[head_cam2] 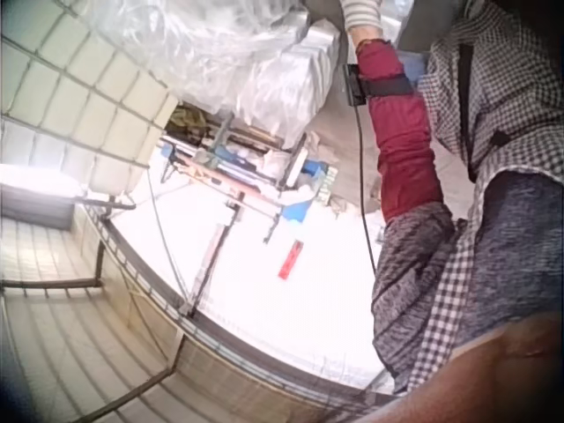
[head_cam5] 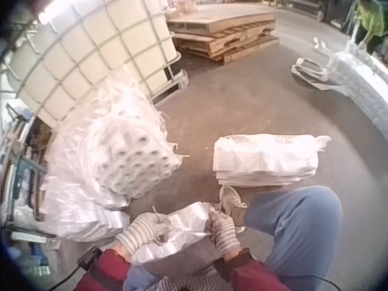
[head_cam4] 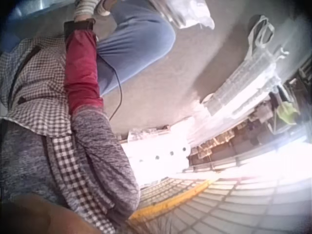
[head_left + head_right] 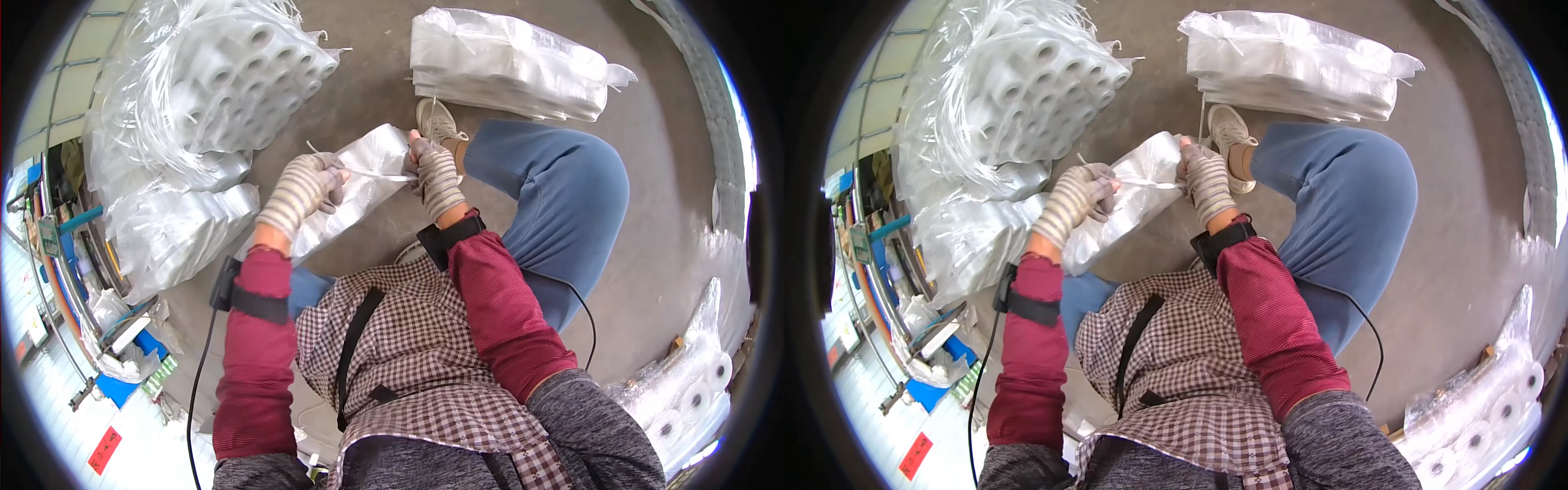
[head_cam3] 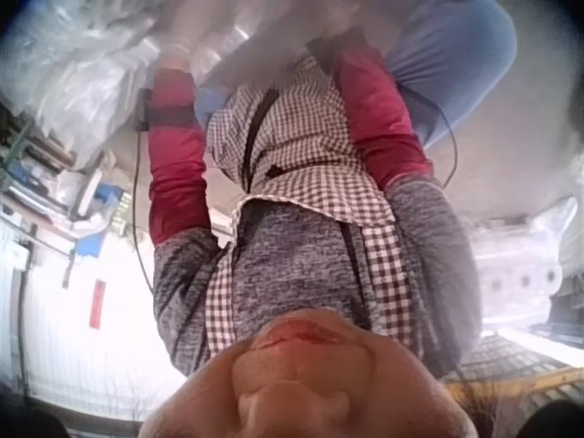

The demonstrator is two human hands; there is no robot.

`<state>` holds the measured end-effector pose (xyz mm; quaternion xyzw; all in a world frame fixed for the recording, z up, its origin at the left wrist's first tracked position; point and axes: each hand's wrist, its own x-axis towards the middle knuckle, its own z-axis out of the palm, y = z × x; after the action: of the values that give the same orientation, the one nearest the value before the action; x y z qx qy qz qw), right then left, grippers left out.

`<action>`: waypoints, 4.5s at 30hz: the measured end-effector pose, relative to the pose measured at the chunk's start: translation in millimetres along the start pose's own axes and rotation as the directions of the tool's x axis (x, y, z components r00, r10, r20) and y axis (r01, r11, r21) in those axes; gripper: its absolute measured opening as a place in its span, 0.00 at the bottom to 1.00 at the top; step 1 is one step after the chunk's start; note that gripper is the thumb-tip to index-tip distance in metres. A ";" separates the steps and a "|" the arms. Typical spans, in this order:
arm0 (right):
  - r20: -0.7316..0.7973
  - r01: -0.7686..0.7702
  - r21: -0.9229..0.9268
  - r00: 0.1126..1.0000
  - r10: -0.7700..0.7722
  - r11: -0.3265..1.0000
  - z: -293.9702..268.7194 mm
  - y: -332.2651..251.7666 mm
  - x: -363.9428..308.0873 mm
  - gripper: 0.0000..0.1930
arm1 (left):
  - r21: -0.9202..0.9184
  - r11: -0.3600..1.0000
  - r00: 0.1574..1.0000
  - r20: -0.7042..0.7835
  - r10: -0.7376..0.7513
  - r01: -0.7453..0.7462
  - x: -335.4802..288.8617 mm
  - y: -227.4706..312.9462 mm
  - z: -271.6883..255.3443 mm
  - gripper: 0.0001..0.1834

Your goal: Tying bundles of plastic film rolls with thin plastic strips.

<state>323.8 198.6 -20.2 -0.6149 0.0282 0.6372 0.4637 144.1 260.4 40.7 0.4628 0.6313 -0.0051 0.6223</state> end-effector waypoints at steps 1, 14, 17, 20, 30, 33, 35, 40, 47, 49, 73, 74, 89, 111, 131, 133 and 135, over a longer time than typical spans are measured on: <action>0.128 0.078 0.077 0.988 -0.088 0.994 -7.6 8.6 9.3 0.15 | 0.150 0.987 0.998 0.050 0.047 -0.054 1.0 4.3 -2.7 0.09; 0.500 0.057 -0.081 0.866 -0.009 0.995 -12.2 18.0 -6.5 0.19 | -0.528 0.845 0.983 0.182 0.016 0.084 19.1 9.3 16.5 0.13; 0.182 0.194 -0.034 0.966 -0.184 0.980 -3.8 9.0 -6.3 0.16 | -0.446 0.893 0.999 -0.024 0.046 -0.052 -3.9 13.3 10.5 0.14; 0.133 0.190 -0.090 0.975 -0.178 0.978 -8.5 18.8 3.3 0.15 | -0.472 0.874 0.993 -0.073 0.094 -0.118 -26.1 -1.4 0.6 0.14; -0.123 -0.026 -0.173 0.992 0.005 0.985 2.3 -1.9 49.9 0.22 | 0.126 0.803 0.794 -0.122 0.595 -0.583 -60.3 -13.1 21.1 0.08; 0.296 0.334 -0.350 0.926 -0.235 0.875 20.5 2.2 35.1 0.25 | -0.195 0.917 0.937 -0.067 0.342 -0.348 -58.8 -2.1 11.2 0.12; 0.359 0.199 -0.539 0.933 0.009 0.818 17.3 -1.5 20.1 0.23 | -0.301 0.912 0.956 -0.178 0.233 -0.278 -53.4 3.2 9.3 0.15; 0.463 0.225 -0.686 0.869 0.176 0.692 16.1 5.7 -9.3 0.20 | -0.267 0.895 0.923 -0.245 0.297 -0.359 -13.6 14.7 9.6 0.13; 0.141 -0.070 -0.249 0.984 0.108 0.966 21.9 33.6 15.1 0.10 | 0.220 0.771 0.730 -0.249 0.637 -0.598 29.8 9.7 46.2 0.04; 0.131 -0.050 -0.018 0.990 0.052 0.999 9.2 29.1 0.5 0.13 | 0.096 0.904 0.870 -0.244 0.428 -0.417 18.9 10.7 50.6 0.05; 0.391 0.814 -0.552 0.446 -0.805 0.183 2.4 -60.4 27.8 0.06 | 0.269 0.963 0.999 0.044 -0.026 0.013 32.5 10.8 48.5 0.12; 0.258 0.811 -0.504 0.468 -0.845 0.296 4.4 -62.8 7.7 0.07 | 0.258 0.966 0.999 0.022 -0.029 0.022 26.7 12.2 39.5 0.12; 0.232 0.020 -0.347 0.970 0.065 0.938 -13.9 7.3 -27.6 0.11 | -0.224 0.974 0.979 0.202 0.030 0.017 21.8 7.8 20.1 0.09; 0.356 0.212 -0.549 0.935 -0.003 0.808 3.4 -5.8 -0.5 0.15 | 0.750 0.412 0.586 -0.040 0.809 -0.518 19.8 -5.9 37.1 0.08; 0.346 0.488 0.089 0.803 -0.486 0.868 12.3 -94.3 -94.7 0.13 | -0.486 0.804 0.896 0.086 0.435 -0.343 -21.8 -12.9 -20.0 0.08; 0.554 0.427 0.334 0.632 -0.541 0.840 34.7 -93.6 -141.9 0.12 | -0.498 0.787 0.844 0.181 0.504 -0.363 -55.2 -18.4 -24.4 0.09; 0.877 0.535 0.226 0.253 -0.410 0.814 22.4 -71.0 -148.1 0.10 | -0.207 0.815 0.801 0.170 0.574 -0.541 -105.7 -17.2 -18.3 0.10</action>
<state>323.6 170.1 143.1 -0.1815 -0.4466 0.6934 0.5356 98.2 200.0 118.5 0.5773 0.3908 0.1729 0.6958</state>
